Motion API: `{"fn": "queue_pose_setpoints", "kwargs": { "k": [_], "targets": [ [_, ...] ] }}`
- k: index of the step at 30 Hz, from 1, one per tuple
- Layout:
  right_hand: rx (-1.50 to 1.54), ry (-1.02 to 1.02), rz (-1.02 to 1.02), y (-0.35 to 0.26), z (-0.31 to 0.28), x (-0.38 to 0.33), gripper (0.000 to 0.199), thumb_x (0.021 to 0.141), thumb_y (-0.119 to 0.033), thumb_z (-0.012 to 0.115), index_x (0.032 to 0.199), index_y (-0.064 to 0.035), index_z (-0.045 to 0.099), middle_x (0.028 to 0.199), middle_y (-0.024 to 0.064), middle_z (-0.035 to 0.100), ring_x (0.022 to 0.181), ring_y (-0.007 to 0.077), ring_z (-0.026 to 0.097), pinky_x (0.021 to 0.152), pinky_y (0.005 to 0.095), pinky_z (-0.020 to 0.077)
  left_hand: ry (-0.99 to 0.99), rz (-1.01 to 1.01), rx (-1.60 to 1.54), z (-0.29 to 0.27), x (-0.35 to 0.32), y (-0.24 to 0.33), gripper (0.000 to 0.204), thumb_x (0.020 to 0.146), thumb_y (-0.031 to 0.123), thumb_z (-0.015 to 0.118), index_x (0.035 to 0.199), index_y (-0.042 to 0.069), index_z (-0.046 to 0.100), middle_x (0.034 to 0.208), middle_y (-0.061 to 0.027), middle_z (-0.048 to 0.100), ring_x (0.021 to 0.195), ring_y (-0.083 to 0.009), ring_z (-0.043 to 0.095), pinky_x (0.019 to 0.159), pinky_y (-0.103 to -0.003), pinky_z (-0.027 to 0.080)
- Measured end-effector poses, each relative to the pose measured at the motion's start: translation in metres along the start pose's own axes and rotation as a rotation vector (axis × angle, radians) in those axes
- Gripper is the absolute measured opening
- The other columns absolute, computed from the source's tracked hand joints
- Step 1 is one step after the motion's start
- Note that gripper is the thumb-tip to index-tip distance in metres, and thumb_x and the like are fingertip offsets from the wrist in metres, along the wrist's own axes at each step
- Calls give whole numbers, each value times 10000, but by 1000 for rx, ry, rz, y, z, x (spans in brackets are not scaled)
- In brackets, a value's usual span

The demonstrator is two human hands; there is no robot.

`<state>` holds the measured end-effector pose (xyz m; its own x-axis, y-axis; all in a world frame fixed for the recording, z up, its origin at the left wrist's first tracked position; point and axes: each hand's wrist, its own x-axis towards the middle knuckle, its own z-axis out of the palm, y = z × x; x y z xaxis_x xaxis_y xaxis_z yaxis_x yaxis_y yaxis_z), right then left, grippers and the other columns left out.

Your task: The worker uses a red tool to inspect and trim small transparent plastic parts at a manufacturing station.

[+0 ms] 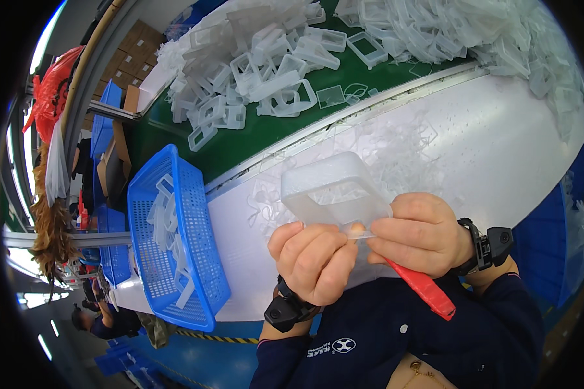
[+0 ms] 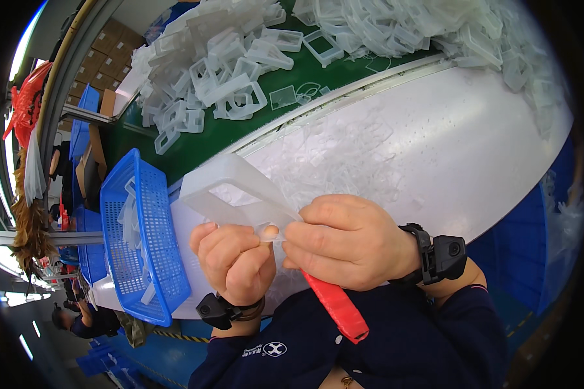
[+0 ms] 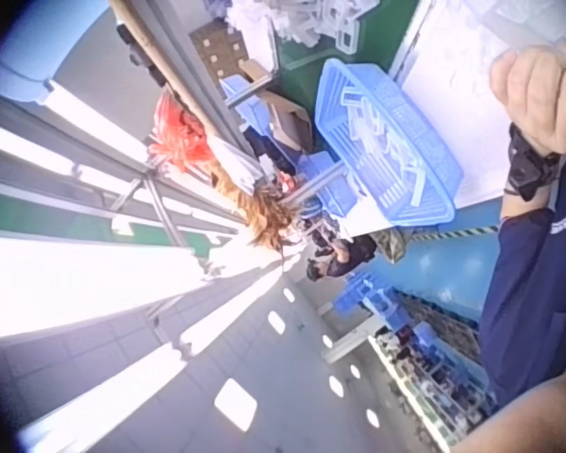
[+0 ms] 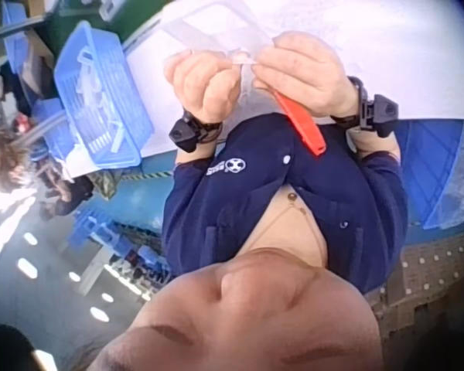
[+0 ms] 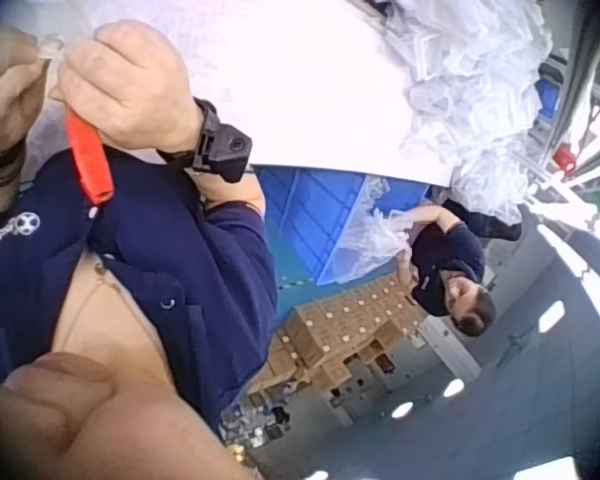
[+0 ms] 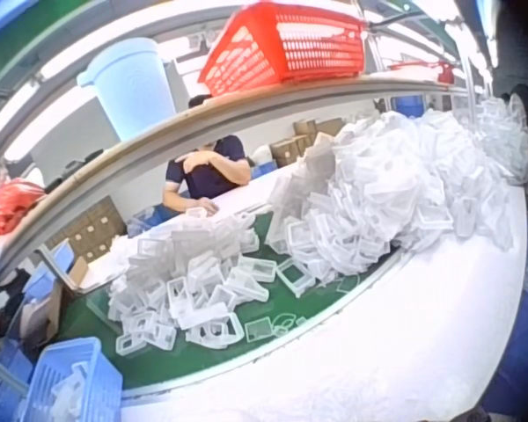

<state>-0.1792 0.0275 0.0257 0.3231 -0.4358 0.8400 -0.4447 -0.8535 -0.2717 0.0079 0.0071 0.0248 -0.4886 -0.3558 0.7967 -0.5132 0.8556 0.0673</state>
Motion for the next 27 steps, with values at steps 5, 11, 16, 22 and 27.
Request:
{"fn": "queue_pose_setpoints", "kwargs": {
  "k": [5,11,16,22,27],
  "targets": [
    [-14,-14,5,-1,0,1,218,628,-124,689,772,1,584,877,92,553,693,229,534,550,302,461,1,-69,62,3,5,5,247,694,49,689,848,150,524,782,23,520,725,-142,534,815,-338,386],
    [-13,-1,10,0,1,1,217,628,-125,689,770,0,583,868,87,548,695,225,533,551,300,460,15,-101,62,9,8,3,272,693,34,689,822,165,488,747,24,496,676,-146,524,773,-351,395],
    [-22,-5,12,0,0,2,214,634,-130,688,772,-2,586,868,84,547,694,225,534,552,301,460,51,-97,-17,10,6,1,256,680,10,668,808,157,502,739,20,487,661,-152,512,753,-357,399],
    [41,-15,73,0,-1,1,185,666,-124,687,782,-12,595,857,85,550,694,228,541,582,310,459,33,-72,21,12,10,0,236,652,20,684,793,137,535,726,4,485,652,-166,494,728,-360,402],
    [364,-108,282,7,-7,-2,145,738,-117,671,824,-16,611,851,89,550,710,210,545,615,301,451,-33,-114,-154,11,12,-7,224,663,88,711,778,88,519,726,-39,502,657,-225,488,710,-363,402]
  ]
}}
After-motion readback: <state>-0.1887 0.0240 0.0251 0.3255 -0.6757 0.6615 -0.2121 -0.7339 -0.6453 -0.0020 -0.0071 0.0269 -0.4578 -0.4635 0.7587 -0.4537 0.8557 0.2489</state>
